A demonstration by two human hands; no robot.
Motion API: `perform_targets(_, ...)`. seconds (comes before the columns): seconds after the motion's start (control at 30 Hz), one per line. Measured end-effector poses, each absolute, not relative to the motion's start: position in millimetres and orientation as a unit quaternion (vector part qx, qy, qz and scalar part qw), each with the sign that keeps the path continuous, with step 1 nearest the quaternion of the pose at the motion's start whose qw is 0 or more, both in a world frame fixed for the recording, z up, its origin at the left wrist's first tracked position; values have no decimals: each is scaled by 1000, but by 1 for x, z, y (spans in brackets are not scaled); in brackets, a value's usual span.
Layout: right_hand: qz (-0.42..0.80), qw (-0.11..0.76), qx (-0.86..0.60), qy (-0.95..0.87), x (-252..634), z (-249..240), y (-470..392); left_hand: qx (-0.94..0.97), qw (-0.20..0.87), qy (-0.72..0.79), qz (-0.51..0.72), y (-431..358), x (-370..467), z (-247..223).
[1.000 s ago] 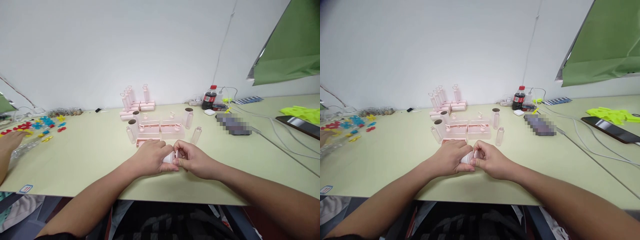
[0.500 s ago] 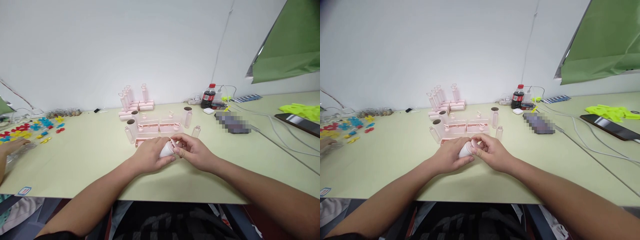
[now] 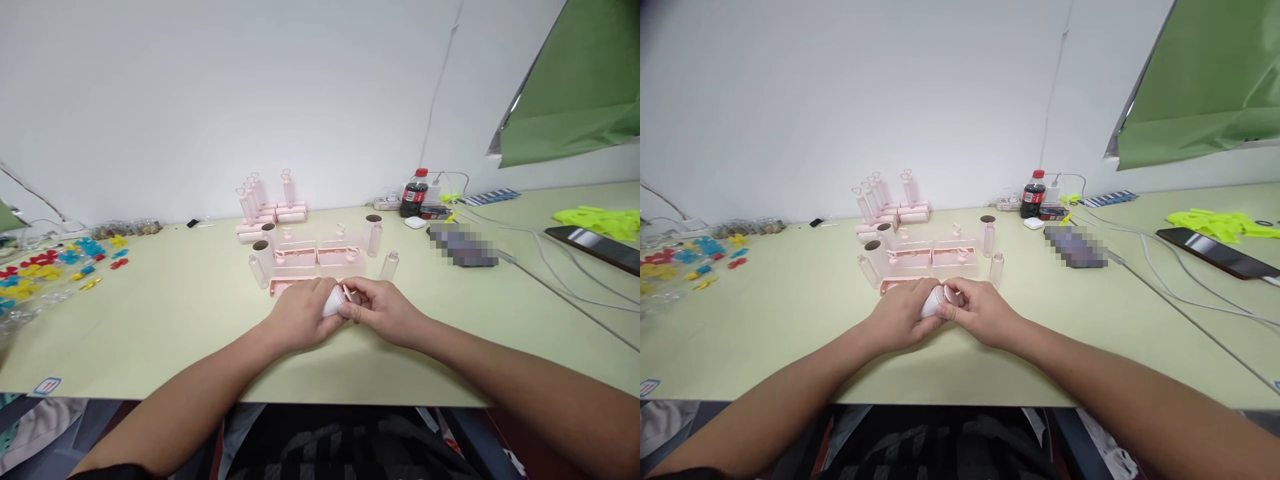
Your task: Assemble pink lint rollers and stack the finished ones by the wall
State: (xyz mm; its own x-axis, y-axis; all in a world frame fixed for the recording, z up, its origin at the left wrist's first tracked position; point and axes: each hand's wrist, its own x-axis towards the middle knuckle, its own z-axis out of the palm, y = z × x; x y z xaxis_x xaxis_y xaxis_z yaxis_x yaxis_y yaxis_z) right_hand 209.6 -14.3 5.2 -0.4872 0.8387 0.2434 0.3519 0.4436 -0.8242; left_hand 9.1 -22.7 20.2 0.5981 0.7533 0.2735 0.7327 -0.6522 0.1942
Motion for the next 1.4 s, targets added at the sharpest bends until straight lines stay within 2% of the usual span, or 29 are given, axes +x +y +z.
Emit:
perform_targets(0.53, 310, 332, -394, -799, 208, 5, -17, 888, 25, 430, 162, -22, 10, 20)
perform_targets(0.73, 288, 366, -384, -797, 209, 6, -17, 872, 82, 438, 202, -22, 10, 20)
perform_targets(0.83, 200, 426, -381, -795, 218, 14, -15, 836, 166, 446, 272, -22, 8, 23)
perform_targets(0.97, 8, 494, -431, -755, 238, 31, -5, 761, 277, 456, 368, -16, 3, 25)
perform_targets(1.03, -35, 463, -495, -734, 250, 38, 4, 733, 312, 454, 400, -11, 1, 23)
perform_targets(1.1, -23, 396, -556, -730, 259, 40, 14, 704, 339, 447, 436, -7, -1, 21)
perform_targets(1.27, 157, 232, -627, -727, 269, 34, 30, 621, 426, 423, 504, -2, -1, 19)
perform_targets(1.4, 243, 169, -594, -748, 265, 31, 31, 539, 542, 391, 512, 0, 2, 21)
